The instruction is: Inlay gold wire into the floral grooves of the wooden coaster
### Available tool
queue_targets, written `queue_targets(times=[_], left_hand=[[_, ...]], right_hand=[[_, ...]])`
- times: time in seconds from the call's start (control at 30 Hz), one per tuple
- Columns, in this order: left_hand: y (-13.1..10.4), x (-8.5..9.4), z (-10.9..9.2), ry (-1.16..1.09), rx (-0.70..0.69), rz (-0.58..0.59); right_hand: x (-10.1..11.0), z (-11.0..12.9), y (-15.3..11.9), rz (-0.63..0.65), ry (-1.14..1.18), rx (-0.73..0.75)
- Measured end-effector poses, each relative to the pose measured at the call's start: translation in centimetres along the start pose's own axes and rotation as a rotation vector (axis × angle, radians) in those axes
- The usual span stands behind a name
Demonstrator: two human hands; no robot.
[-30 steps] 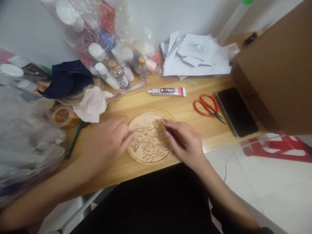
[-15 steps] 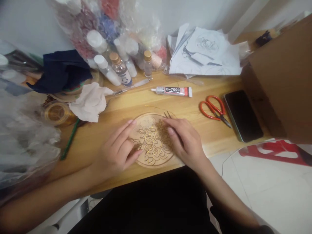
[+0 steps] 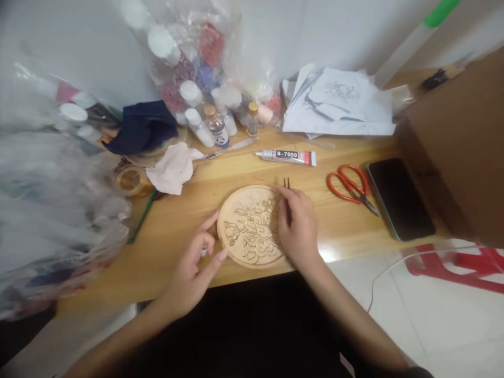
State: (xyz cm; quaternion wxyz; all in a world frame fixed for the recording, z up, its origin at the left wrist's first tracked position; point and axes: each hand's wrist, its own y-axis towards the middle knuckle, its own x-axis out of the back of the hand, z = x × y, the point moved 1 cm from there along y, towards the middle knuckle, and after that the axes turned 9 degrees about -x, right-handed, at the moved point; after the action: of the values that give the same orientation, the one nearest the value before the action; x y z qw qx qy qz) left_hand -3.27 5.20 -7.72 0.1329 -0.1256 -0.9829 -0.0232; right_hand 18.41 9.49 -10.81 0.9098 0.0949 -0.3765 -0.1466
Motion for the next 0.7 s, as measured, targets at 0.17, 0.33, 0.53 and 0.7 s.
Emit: queue_targets(times=[0.17,0.33,0.53,0.7], left_hand=[[0.9,-1.9,-1.6,-0.616,0.106,-0.354],[2.7,-2.8,-2.8,-0.824,0.132,-0.365],[4.0,-3.0,-2.2,-0.875,0.056,-0.413],[4.8,-1.9,-1.1,-0.845,0.105,-0.456]], right_hand=[[-0.1,-0.7,-0.6,-0.062,0.25,-0.104],[-0.2,-1.0,-0.8,-0.081,0.383,-0.136],[-0.1,-0.6,-0.7,-0.099,0.446,-0.103],[-0.1,-0.6,-0.6,-0.117,0.456,-0.121]])
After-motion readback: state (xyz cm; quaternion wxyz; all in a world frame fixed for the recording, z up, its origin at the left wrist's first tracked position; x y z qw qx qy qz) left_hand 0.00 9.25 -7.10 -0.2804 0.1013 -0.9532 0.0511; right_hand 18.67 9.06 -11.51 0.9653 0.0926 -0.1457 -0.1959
